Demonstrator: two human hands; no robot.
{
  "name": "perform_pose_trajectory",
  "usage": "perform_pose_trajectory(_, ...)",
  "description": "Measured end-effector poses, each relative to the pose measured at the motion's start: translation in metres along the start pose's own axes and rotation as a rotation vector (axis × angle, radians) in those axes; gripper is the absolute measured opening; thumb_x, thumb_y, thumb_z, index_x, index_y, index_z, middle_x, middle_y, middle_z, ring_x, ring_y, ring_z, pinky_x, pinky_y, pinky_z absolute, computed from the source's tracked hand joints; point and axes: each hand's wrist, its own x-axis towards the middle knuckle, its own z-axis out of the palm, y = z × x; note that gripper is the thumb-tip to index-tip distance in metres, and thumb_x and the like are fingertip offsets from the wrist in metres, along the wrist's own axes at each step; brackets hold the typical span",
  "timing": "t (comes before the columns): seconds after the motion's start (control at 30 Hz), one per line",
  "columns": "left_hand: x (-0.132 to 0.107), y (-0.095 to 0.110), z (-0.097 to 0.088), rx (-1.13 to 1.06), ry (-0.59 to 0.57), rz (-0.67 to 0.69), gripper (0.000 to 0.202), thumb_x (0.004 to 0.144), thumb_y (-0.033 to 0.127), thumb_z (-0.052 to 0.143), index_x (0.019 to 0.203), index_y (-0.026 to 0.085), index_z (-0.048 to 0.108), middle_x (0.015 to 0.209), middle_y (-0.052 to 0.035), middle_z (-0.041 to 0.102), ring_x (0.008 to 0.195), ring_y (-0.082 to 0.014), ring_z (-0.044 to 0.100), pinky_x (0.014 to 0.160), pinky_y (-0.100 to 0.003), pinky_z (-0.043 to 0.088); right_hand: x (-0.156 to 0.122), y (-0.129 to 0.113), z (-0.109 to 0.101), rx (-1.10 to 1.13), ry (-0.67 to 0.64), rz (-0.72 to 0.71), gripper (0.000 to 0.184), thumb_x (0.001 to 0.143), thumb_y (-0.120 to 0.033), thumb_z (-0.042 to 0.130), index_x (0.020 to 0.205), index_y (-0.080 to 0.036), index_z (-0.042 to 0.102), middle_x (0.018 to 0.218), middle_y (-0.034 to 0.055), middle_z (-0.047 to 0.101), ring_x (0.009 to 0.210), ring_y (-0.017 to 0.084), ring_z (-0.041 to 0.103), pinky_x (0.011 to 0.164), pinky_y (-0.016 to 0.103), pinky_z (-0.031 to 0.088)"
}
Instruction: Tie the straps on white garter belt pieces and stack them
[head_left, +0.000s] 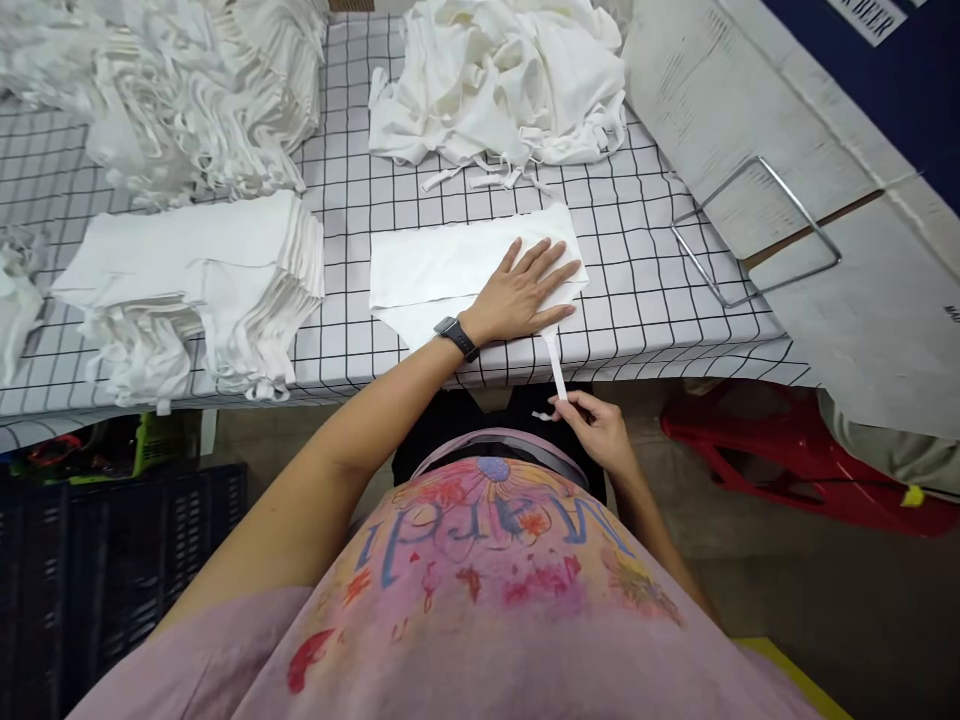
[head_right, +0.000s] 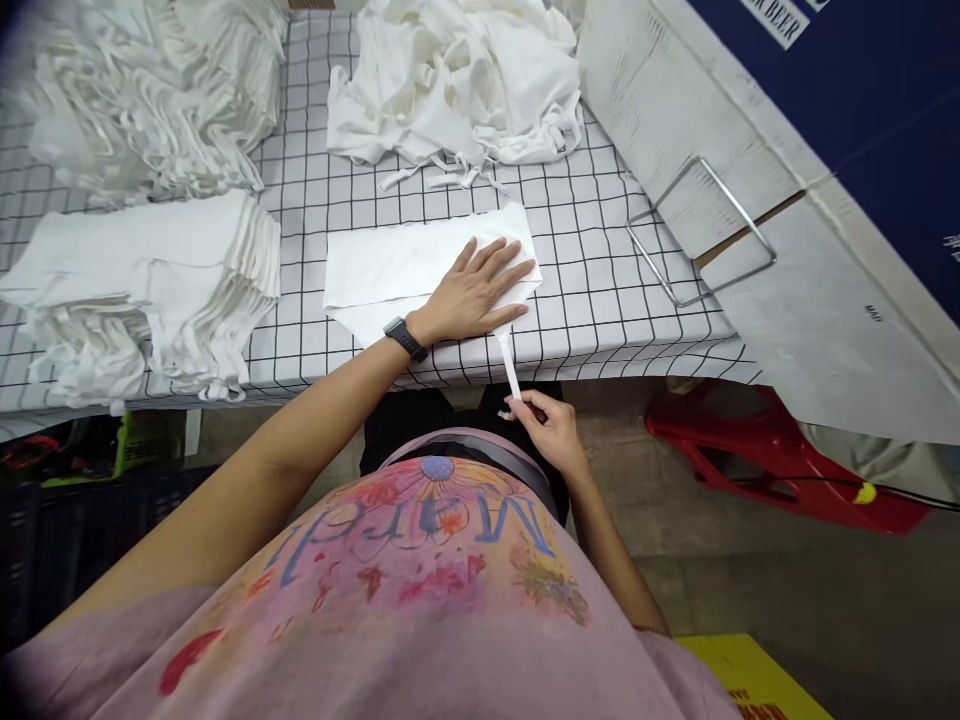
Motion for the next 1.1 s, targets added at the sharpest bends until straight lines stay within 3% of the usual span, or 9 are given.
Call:
perform_pose_trajectory(0.1,0.0,-0.001,0.001,-0.01,0.003,0.002,0.073,0.1,0.072,0.031,0.161,0.032,0.032,0.171,-0.0041,0.03,0.162,-0.0309,0.017,0.132,-0.056,-0.002,-0.027,0.0,-0.017,-0.049,-0.019,0.038,0.033,0.093,-0.052,0.064,0.096,-0.023,0.08,0.073,0.0033,0.074,0.065,0.02,0.067,0.06,0.03,0.048)
perform_pose_trajectory(0.23,0.001,-0.003,0.005,-0.006,0.019,0.008,0.072,0.1,0.072,0.032,0.162,0.035,0.03,0.171,-0.0023,0.03,0.161,-0.0315,0.018,0.132,-0.057,-0.002,-0.058,-0.001,-0.035,-0.051,-0.05,0.099,0.034,0.093,-0.051,0.063,0.077,-0.024,0.077,0.093,0.007,0.08,0.088,0.027,0.076,0.073,0.033,0.056)
perform_pose_trajectory(0.3,0.001,-0.003,0.006,0.003,0.015,0.003,0.072,0.101,0.071,0.033,0.162,0.034,0.029,0.171,-0.0028,0.029,0.161,-0.0327,0.018,0.131,-0.057,-0.002,-0.07,-0.003,-0.041,-0.049,-0.061,0.123,0.036,0.094,-0.052,0.062,0.076,-0.025,0.077,0.093,0.0069,0.08,0.094,0.028,0.076,0.079,0.035,0.057)
perform_pose_trajectory(0.5,0.001,-0.001,0.002,0.036,-0.005,0.003,0.074,0.101,0.071,0.028,0.163,0.03,0.03,0.172,-0.0052,0.028,0.161,-0.0337,0.019,0.131,-0.059,-0.001,-0.086,-0.005,-0.05,-0.052,-0.05,0.234,0.038,0.091,-0.056,0.065,0.095,-0.022,0.081,0.074,0.0053,0.075,0.072,0.022,0.07,0.066,0.031,0.052)
perform_pose_trajectory(0.7,0.0,0.002,-0.002,0.033,0.019,0.004,0.074,0.1,0.072,0.029,0.162,0.031,0.033,0.17,-0.0071,0.032,0.16,-0.0341,0.022,0.131,-0.059,0.003,-0.097,-0.006,-0.061,0.065,-0.134,0.276,0.045,0.092,-0.054,0.067,0.118,-0.019,0.077,0.079,0.0047,0.076,0.08,0.021,0.069,0.078,0.032,0.052)
perform_pose_trajectory(0.83,0.0,0.001,-0.002,0.014,0.022,0.002,0.075,0.1,0.073,0.03,0.161,0.03,0.035,0.169,-0.0079,0.033,0.159,-0.0347,0.023,0.13,-0.06,0.004,-0.109,-0.011,-0.071,0.126,-0.16,0.335,0.053,0.091,-0.053,0.069,0.13,-0.018,0.071,0.081,0.0054,0.078,0.072,0.019,0.067,0.067,0.03,0.049)
perform_pose_trajectory(1.0,0.001,-0.002,0.0,-0.034,0.037,0.006,0.077,0.098,0.077,0.032,0.159,0.031,0.039,0.168,-0.0069,0.036,0.159,-0.0348,0.023,0.131,-0.06,0.003,-0.119,-0.023,-0.081,0.206,-0.132,0.369,0.052,0.091,-0.047,0.074,0.134,-0.021,0.065,0.078,0.0034,0.078,0.071,0.016,0.068,0.067,0.027,0.048)
perform_pose_trajectory(1.1,0.002,-0.005,0.003,-0.068,0.06,0.015,0.077,0.096,0.078,0.035,0.157,0.032,0.042,0.166,-0.0065,0.039,0.158,-0.0351,0.025,0.13,-0.061,0.004,-0.117,-0.029,-0.083,0.232,-0.05,0.301,0.032,0.092,-0.043,0.074,0.116,-0.022,0.074,0.077,0.004,0.078,0.07,0.015,0.067,0.065,0.025,0.048)
